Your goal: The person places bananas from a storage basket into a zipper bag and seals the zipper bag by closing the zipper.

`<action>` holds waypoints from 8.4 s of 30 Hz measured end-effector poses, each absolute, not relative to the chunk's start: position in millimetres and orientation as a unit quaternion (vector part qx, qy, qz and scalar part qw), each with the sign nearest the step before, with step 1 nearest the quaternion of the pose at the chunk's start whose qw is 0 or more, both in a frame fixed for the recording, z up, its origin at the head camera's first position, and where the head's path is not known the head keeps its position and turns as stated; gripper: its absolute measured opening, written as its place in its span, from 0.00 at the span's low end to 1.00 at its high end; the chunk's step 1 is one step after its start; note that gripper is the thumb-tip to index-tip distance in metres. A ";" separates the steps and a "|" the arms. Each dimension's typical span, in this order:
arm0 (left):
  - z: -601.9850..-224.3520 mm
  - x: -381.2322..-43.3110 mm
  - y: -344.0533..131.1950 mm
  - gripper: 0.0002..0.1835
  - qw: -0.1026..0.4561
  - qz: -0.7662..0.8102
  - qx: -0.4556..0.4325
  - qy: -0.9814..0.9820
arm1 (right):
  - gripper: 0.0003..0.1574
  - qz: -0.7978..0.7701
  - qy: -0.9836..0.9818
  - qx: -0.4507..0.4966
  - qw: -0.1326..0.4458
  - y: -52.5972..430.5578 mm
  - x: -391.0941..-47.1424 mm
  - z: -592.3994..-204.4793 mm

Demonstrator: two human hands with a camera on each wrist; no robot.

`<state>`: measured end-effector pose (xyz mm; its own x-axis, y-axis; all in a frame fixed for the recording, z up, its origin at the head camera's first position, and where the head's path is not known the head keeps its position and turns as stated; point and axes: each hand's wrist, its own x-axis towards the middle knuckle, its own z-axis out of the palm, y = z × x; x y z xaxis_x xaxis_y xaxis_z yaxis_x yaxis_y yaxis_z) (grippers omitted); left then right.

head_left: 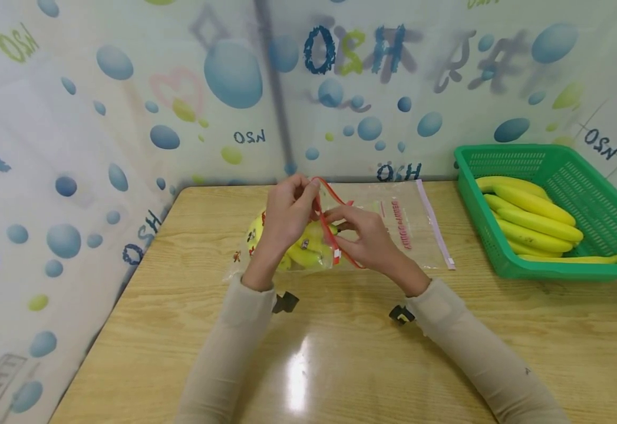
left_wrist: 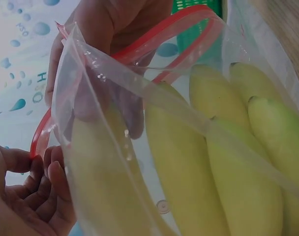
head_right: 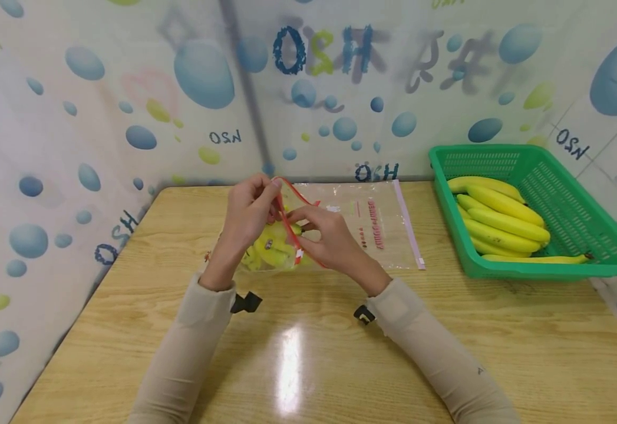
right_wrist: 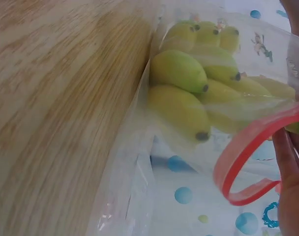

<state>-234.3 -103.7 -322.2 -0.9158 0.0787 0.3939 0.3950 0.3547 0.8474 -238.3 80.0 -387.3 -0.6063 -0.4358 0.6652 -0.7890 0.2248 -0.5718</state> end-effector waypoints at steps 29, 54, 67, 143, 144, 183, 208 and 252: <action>-322.8 -234.3 -103.2 0.18 0.146 -0.556 -0.157 -0.803 | 0.05 0.493 -0.791 0.361 0.022 96.7 -237.7 -367.5; -315.2 -231.0 -108.7 0.16 0.197 -0.585 -0.094 -0.781 | 0.23 0.356 -0.886 0.273 -0.113 76.7 -198.2 -342.2; -298.7 -224.0 -123.0 0.14 0.271 -0.658 -0.098 -0.696 | 0.20 0.449 -0.853 0.267 0.000 90.0 -202.5 -330.0; -171.7 -243.3 -11.2 0.10 -0.005 -0.111 -0.485 -0.868 | 0.06 0.581 -0.719 0.301 0.234 183.5 -224.6 -300.5; -172.1 -243.4 -9.0 0.09 0.000 -0.112 -0.483 -0.869 | 0.06 0.581 -0.718 0.304 0.234 183.9 -224.6 -300.1; -178.0 -239.9 -5.8 0.07 -0.008 -0.049 -0.427 -0.903 | 0.05 0.549 -0.742 0.249 0.292 180.1 -213.5 -293.6; -177.1 -242.3 -23.3 0.05 -0.026 -0.039 -0.432 -0.901 | 0.04 0.560 -0.745 0.267 0.247 192.7 -212.6 -288.3; -187.9 -254.2 -23.1 0.07 -0.076 -0.127 -0.461 -0.875 | 0.02 0.469 -0.785 0.257 0.312 183.6 -208.9 -290.8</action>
<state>-254.2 -23.1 -187.9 -0.5643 0.8254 -0.0150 0.7869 0.5433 0.2927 -208.9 183.6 -290.8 -0.6722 -0.1107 0.7321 -0.6974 0.4269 -0.5757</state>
